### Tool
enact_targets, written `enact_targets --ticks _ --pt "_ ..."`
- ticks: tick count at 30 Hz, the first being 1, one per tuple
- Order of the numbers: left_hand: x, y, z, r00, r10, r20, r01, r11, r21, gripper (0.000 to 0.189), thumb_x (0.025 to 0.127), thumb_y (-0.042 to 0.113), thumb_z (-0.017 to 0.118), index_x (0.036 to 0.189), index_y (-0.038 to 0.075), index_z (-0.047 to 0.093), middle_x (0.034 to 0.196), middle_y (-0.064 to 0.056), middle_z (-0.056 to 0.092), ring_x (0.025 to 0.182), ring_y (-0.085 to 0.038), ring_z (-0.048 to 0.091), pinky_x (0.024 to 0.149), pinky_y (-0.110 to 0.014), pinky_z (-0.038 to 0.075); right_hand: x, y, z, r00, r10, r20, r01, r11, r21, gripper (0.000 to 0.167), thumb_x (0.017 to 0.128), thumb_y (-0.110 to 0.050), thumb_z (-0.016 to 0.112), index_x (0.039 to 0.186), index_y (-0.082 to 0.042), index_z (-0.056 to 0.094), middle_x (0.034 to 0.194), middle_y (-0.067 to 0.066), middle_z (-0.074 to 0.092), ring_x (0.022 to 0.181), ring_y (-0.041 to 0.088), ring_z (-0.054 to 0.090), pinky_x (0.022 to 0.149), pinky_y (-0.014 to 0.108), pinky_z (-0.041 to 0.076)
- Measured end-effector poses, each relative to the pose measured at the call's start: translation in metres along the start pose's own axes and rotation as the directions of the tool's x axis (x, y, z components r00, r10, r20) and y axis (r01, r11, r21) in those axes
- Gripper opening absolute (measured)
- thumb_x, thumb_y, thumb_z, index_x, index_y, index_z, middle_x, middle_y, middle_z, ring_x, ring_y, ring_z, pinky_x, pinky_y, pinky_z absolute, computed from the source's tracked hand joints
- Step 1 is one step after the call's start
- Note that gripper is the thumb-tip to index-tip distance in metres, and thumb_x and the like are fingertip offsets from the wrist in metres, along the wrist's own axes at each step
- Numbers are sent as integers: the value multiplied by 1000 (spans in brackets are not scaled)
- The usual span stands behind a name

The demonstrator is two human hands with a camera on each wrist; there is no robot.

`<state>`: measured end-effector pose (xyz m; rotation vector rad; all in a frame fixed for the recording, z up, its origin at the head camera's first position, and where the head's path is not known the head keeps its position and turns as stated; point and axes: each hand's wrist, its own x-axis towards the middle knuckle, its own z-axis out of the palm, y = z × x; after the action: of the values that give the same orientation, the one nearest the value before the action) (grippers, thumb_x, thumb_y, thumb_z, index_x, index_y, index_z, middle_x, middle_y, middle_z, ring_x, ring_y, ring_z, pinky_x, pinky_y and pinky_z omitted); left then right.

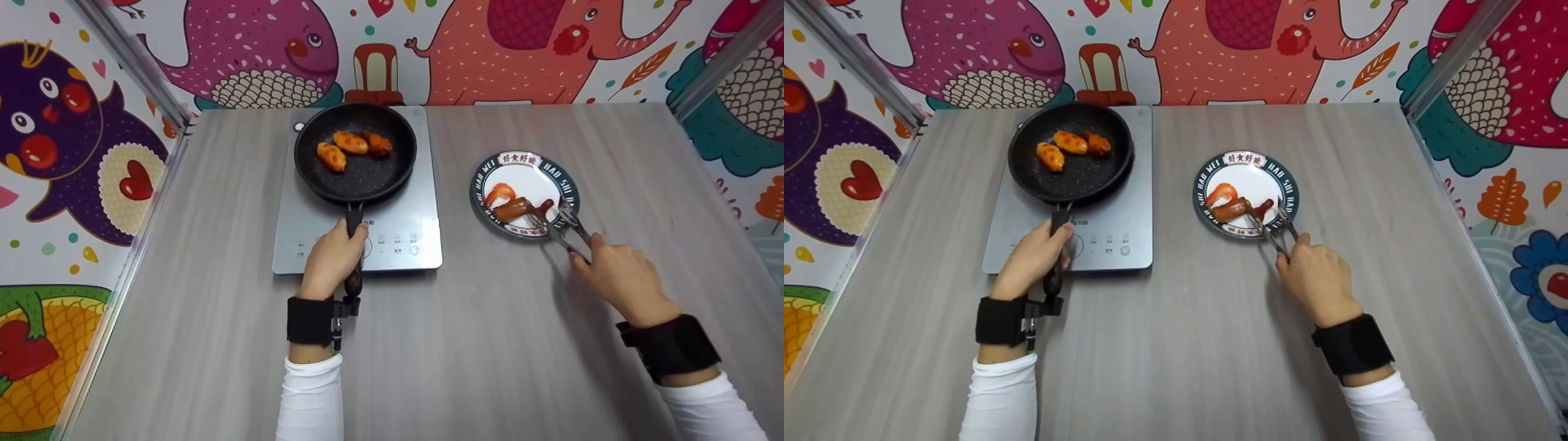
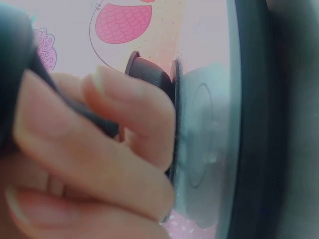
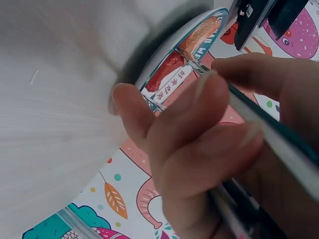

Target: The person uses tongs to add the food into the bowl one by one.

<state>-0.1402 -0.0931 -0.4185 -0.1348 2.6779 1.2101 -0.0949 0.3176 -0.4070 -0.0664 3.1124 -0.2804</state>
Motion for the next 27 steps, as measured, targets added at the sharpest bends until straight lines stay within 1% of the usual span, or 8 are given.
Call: enact_targets --ticks 3,7,10,12,17,20,23,27 --pt "0 0 -1 1000 6 -4 -6 1000 8 35 91 49 36 86 17 49 65 -3 53 55 -21 50 53 -33 36 4 -2 1 1000 -4 14 4 1000 -3 37 88 -34 50 84 3 44 56 16 46 44 32 43 36 42 29" --pt "0 -1 -1 1000 -1 3 1 1000 9 35 91 48 36 87 17 50 65 -3 54 54 -21 50 52 -33 36 8 -3 2 998 10 56 -9 1000 -12 40 87 -35 51 84 4 45 58 15 46 46 31 44 37 40 30" --pt "0 -1 0 1000 3 -3 -3 1000 12 36 91 48 36 85 16 50 65 -3 54 54 -21 51 52 -33 37 12 -3 1 997 25 77 -24 1000 -15 40 87 -36 52 85 4 45 60 18 48 49 33 46 39 41 32" --pt "1 0 0 1000 10 -9 -10 1000 18 36 91 47 36 84 15 50 65 -3 54 54 -21 51 52 -33 37 14 -3 1 997 29 78 -28 1000 -13 39 87 -35 52 87 4 46 62 20 49 50 36 47 39 43 33" --pt "2 0 0 1000 1 -13 -1 1000 29 35 91 47 37 84 16 49 65 -4 54 54 -21 51 52 -33 37 18 -4 4 999 1 39 -1 1000 -2 34 87 -31 51 88 3 47 63 25 51 51 42 48 39 47 32" --pt "1 0 0 1000 -8 -3 8 999 32 35 91 48 36 85 16 49 66 -3 55 55 -21 51 52 -33 37 20 -4 7 1000 -25 -3 25 1000 4 28 87 -27 52 86 0 46 61 24 50 48 41 46 38 46 30" --pt "1 1 0 1000 -8 -9 8 1000 30 35 91 48 36 86 16 50 66 -3 54 55 -21 51 52 -33 37 22 -2 10 998 -50 -38 50 999 9 24 86 -24 54 85 -2 45 57 20 48 45 38 45 36 43 28" --pt "1 1 0 1000 -9 -19 9 1000 24 33 91 47 37 85 17 50 65 -3 54 55 -21 50 52 -33 37 27 4 13 997 -64 -39 65 998 26 20 85 -22 55 87 -4 45 59 21 50 47 39 46 36 43 29"
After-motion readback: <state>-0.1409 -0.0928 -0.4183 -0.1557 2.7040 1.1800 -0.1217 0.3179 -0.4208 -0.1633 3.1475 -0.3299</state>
